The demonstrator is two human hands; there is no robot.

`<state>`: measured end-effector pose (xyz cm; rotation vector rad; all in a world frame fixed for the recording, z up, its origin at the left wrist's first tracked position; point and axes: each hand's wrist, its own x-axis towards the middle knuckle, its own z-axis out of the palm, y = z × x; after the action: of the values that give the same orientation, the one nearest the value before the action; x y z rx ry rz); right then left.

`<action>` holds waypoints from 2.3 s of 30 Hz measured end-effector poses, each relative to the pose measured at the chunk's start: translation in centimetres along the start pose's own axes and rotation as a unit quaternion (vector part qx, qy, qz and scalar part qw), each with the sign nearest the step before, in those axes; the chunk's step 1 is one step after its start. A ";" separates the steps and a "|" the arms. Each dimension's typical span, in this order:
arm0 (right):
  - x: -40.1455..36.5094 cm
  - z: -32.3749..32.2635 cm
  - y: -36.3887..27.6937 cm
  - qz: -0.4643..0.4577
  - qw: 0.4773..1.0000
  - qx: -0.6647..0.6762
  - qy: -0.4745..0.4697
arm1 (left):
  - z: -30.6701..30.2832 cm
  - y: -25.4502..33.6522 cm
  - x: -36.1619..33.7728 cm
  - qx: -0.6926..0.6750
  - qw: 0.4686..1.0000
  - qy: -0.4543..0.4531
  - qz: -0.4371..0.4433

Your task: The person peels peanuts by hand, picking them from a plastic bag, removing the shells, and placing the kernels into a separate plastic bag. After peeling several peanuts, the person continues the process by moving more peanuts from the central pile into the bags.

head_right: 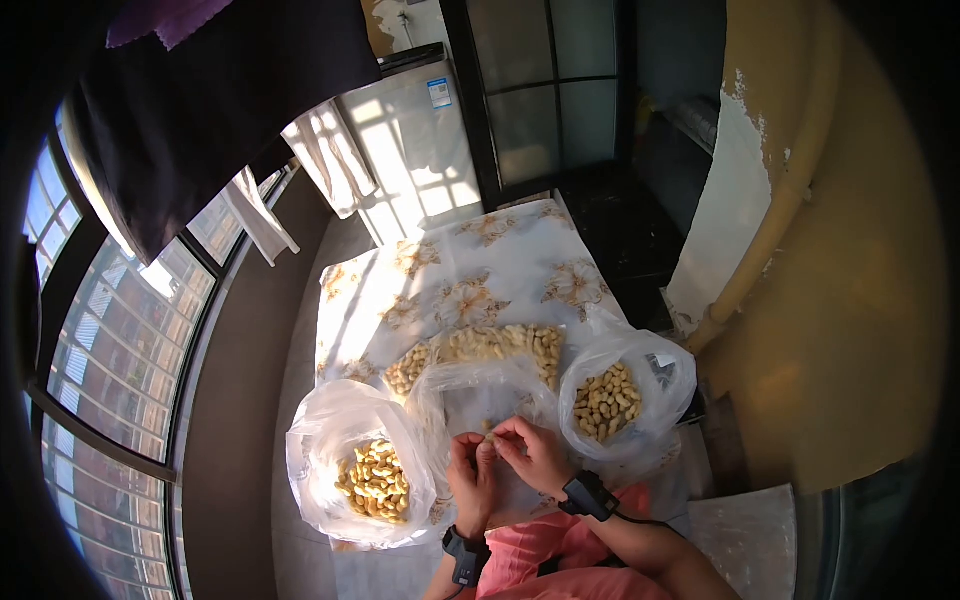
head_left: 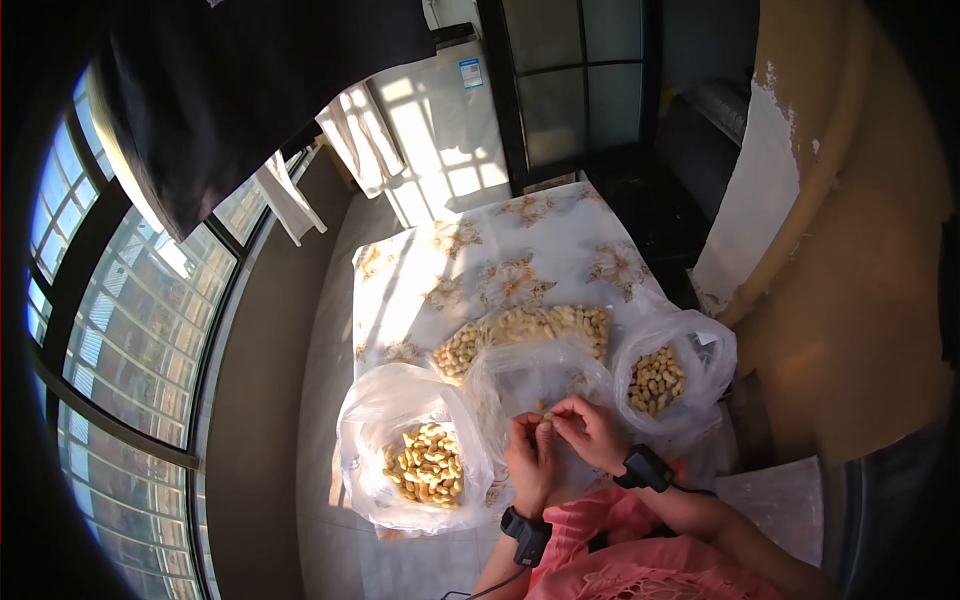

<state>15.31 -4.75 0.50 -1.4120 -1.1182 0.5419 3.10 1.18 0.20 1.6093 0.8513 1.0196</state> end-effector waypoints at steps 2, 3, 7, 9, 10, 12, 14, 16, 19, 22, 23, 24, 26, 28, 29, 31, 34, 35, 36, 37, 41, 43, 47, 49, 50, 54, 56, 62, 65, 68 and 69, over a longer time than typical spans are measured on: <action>0.0 0.0 -0.2 0.001 1.000 -0.003 -0.006 | 0.0 -0.5 0.0 0.006 1.000 0.000 0.007; -0.1 0.1 0.1 0.007 1.000 0.002 -0.001 | 0.0 -0.6 0.0 0.009 1.000 -0.001 0.016; -0.1 0.3 0.7 0.005 1.000 0.018 0.016 | 0.0 -0.2 0.0 0.033 0.999 -0.004 0.003; -0.1 0.3 0.7 0.007 1.000 0.014 0.021 | -0.2 0.4 0.1 0.057 0.998 0.004 0.009; 0.0 0.4 0.7 0.007 1.000 0.018 0.022 | -0.3 0.5 0.1 0.063 0.998 0.001 -0.001; 0.0 0.3 0.1 0.016 1.000 0.001 0.022 | -0.3 -0.2 0.1 0.063 0.998 -0.001 0.004; 0.0 0.5 0.0 0.022 1.000 0.007 0.021 | -0.3 -0.2 0.1 0.068 0.998 0.006 0.005; -0.1 0.4 0.1 0.030 0.999 0.009 0.030 | -0.3 0.0 0.0 0.061 0.998 0.004 0.008; -0.2 0.4 0.0 0.034 0.999 0.000 0.032 | -0.2 0.0 -0.1 0.055 0.998 0.004 0.004; -0.4 0.4 -0.7 0.006 0.999 -0.029 0.042 | -0.2 -0.2 -0.1 0.037 0.999 0.005 0.013; -0.4 0.3 -0.9 -0.024 0.997 -0.054 0.045 | -0.1 -0.3 0.0 0.034 0.999 0.008 0.012; -0.5 0.3 -1.1 -0.024 0.997 -0.057 0.048 | 0.0 -0.3 0.0 0.030 0.999 0.005 0.013; -0.7 0.5 -1.6 -0.054 0.994 -0.067 0.065 | -0.1 -0.1 0.1 0.038 0.999 0.006 0.015; -0.6 0.2 -2.3 -0.052 0.993 -0.071 0.077 | -0.2 -0.1 0.2 0.034 0.999 0.003 0.033; -0.6 -0.1 -2.5 -0.048 0.995 -0.046 0.079 | -0.3 0.0 0.2 0.040 0.999 0.006 0.030; -0.7 -0.9 -3.2 -0.061 0.993 -0.025 0.099 | -0.4 0.3 0.0 0.056 0.998 0.005 0.021; -0.1 -3.6 -4.8 -0.108 0.979 -0.093 0.146 | -0.3 -0.2 0.0 0.042 0.999 0.007 0.027; -0.2 -4.7 -4.6 -0.105 0.975 -0.098 0.168 | -0.3 -0.2 0.0 0.040 0.999 0.004 0.029; -0.3 -5.8 -4.1 -0.105 0.971 -0.084 0.196 | -0.2 -0.2 0.0 0.035 0.999 0.004 0.029; -0.4 -7.0 -4.0 -0.102 0.967 -0.093 0.212 | -0.2 -0.1 0.0 0.030 0.999 0.005 0.029; -0.4 -10.5 -3.7 -0.078 0.955 -0.178 0.225 | -0.1 -0.2 -0.1 0.031 0.999 -0.005 0.023; -0.5 -10.3 -4.6 -0.105 0.936 -0.213 0.259 | 0.0 -0.2 -0.1 0.010 1.000 0.009 0.012; -1.2 -7.8 -4.9 -0.118 0.949 -0.172 0.236 | -0.3 0.2 -0.2 0.028 1.000 0.000 0.007; -1.6 -5.3 -6.2 -0.141 0.966 -0.173 0.134 | -0.3 -0.2 -0.2 0.010 1.000 -0.006 -0.008; -1.6 -4.0 -6.3 -0.154 0.969 -0.169 0.094 | -0.3 -0.4 -0.2 0.010 1.000 -0.008 -0.006; -1.7 -0.7 -5.0 -0.114 0.986 -0.122 0.000 | -0.3 -0.5 -0.1 -0.012 1.000 0.002 0.006; -1.2 -0.1 -4.0 -0.112 0.986 -0.122 0.017 | -0.4 -0.5 -0.1 -0.017 1.000 0.004 0.001; -0.8 0.1 -1.6 -0.075 0.991 -0.106 0.010 | 0.0 -0.1 -0.1 -0.060 0.998 -0.002 0.001; -0.8 0.1 -1.1 -0.069 0.993 -0.094 0.008 | -0.2 -0.4 -0.1 -0.032 0.999 -0.007 0.004; -0.8 0.2 -0.9 -0.073 0.994 -0.075 0.026 | -0.4 0.1 0.0 0.021 0.999 -0.010 0.025; -0.7 0.2 -0.9 -0.079 0.994 -0.073 0.033 | -0.4 0.3 0.0 0.023 0.999 -0.013 0.024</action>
<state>14.59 -5.41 1.11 -1.4409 -1.2244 0.3029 2.77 1.24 0.50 1.6855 0.8283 1.0173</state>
